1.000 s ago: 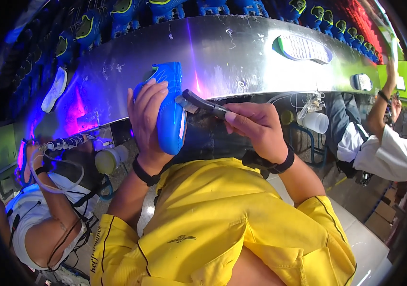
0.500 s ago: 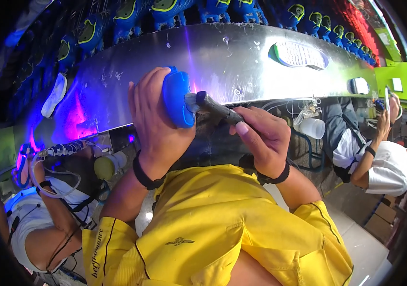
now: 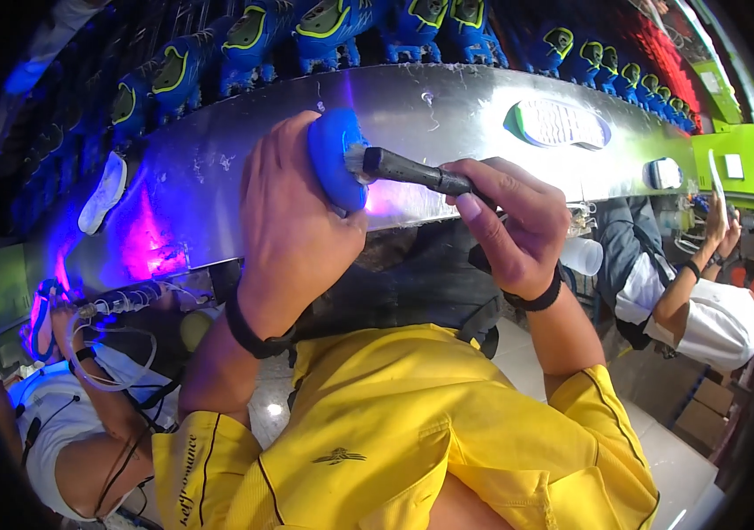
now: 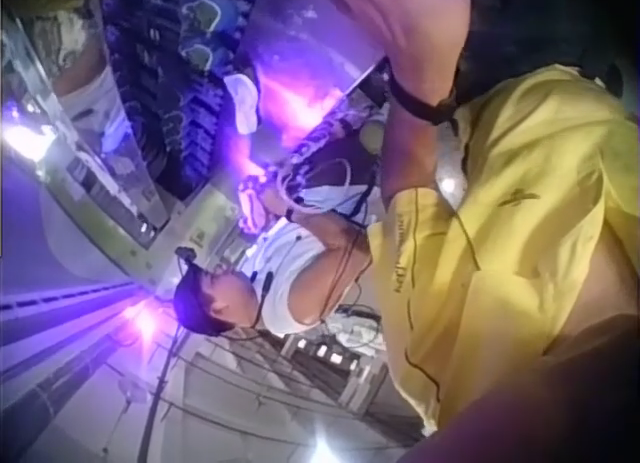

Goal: Applying glue to the edges and seams of blue athletic shoes using a brush.

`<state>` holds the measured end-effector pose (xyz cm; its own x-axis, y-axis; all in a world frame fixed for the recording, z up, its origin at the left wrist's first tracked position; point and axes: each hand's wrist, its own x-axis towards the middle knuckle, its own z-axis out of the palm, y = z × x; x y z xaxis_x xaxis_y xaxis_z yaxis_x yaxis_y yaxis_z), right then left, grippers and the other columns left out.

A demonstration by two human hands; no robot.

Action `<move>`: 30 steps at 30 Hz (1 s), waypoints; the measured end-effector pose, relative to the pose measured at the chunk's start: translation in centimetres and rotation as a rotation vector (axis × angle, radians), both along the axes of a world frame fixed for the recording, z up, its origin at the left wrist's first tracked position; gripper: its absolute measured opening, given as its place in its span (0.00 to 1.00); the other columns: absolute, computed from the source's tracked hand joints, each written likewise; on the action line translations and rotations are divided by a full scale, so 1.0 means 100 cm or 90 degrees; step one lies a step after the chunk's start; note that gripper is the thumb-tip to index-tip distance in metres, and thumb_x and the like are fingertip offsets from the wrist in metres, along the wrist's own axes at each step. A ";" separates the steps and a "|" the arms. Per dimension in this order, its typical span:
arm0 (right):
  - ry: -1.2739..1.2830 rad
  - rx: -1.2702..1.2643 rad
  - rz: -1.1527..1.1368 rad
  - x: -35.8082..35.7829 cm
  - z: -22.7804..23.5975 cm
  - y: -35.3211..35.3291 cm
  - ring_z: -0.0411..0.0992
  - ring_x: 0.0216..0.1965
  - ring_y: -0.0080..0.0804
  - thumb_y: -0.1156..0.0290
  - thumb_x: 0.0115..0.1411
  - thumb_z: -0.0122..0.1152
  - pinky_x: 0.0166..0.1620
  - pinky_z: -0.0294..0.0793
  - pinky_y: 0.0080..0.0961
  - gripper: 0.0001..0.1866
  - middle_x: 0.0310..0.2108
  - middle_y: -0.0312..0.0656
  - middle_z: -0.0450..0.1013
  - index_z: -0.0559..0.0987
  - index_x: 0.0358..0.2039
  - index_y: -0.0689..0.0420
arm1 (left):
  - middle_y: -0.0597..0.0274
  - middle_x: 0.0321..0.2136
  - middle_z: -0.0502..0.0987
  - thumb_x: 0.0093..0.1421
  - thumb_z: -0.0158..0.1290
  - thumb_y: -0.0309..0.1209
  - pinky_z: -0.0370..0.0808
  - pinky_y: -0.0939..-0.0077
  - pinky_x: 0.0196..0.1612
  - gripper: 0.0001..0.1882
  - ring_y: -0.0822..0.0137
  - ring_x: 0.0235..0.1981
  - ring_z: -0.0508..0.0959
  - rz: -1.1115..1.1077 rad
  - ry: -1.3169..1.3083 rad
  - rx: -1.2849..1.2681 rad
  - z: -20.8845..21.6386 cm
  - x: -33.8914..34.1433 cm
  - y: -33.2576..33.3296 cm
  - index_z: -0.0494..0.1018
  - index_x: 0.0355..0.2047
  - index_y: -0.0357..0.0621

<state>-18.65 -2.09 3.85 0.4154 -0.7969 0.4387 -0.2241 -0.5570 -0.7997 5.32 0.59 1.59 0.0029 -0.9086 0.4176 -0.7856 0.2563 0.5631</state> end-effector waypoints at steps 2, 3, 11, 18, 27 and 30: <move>-0.004 0.005 0.000 0.004 -0.006 -0.008 0.76 0.27 0.37 0.78 0.62 0.66 0.33 0.74 0.27 0.13 0.29 0.48 0.79 0.85 0.47 0.67 | 0.47 0.51 0.77 0.45 0.69 0.22 0.75 0.53 0.59 0.36 0.41 0.54 0.77 0.000 0.008 0.018 0.000 0.004 -0.003 0.72 0.57 0.40; -0.023 0.021 0.008 0.006 -0.012 -0.012 0.76 0.27 0.37 0.77 0.62 0.66 0.33 0.74 0.27 0.13 0.28 0.48 0.79 0.85 0.47 0.66 | 0.46 0.52 0.76 0.45 0.69 0.23 0.73 0.52 0.61 0.37 0.41 0.56 0.76 -0.008 0.014 0.044 0.000 0.007 -0.004 0.70 0.58 0.40; -0.126 0.125 0.013 0.023 -0.042 -0.020 0.77 0.30 0.33 0.72 0.65 0.68 0.36 0.73 0.26 0.12 0.29 0.46 0.80 0.87 0.46 0.65 | 0.43 0.54 0.76 0.47 0.70 0.25 0.73 0.52 0.62 0.38 0.40 0.57 0.76 -0.006 0.088 0.210 0.009 0.018 -0.014 0.70 0.60 0.38; -0.151 0.170 0.002 0.023 -0.065 -0.015 0.75 0.28 0.31 0.72 0.65 0.67 0.35 0.72 0.27 0.12 0.27 0.43 0.78 0.87 0.46 0.64 | 0.40 0.51 0.79 0.47 0.71 0.28 0.77 0.53 0.57 0.37 0.38 0.53 0.80 -0.044 0.055 0.215 0.017 0.025 -0.029 0.72 0.58 0.36; -0.060 0.191 -0.050 0.016 -0.083 0.000 0.75 0.29 0.31 0.73 0.66 0.66 0.36 0.71 0.26 0.12 0.28 0.44 0.78 0.86 0.48 0.65 | 0.46 0.55 0.80 0.46 0.77 0.28 0.76 0.60 0.61 0.43 0.50 0.56 0.81 -0.043 -0.015 0.272 0.006 0.051 -0.040 0.68 0.62 0.37; -0.053 0.194 -0.081 0.011 -0.089 0.006 0.73 0.26 0.30 0.73 0.65 0.68 0.32 0.71 0.28 0.12 0.27 0.45 0.78 0.86 0.47 0.65 | 0.47 0.57 0.78 0.48 0.76 0.28 0.76 0.62 0.63 0.46 0.53 0.58 0.80 -0.054 0.023 0.260 -0.006 0.063 -0.039 0.66 0.65 0.37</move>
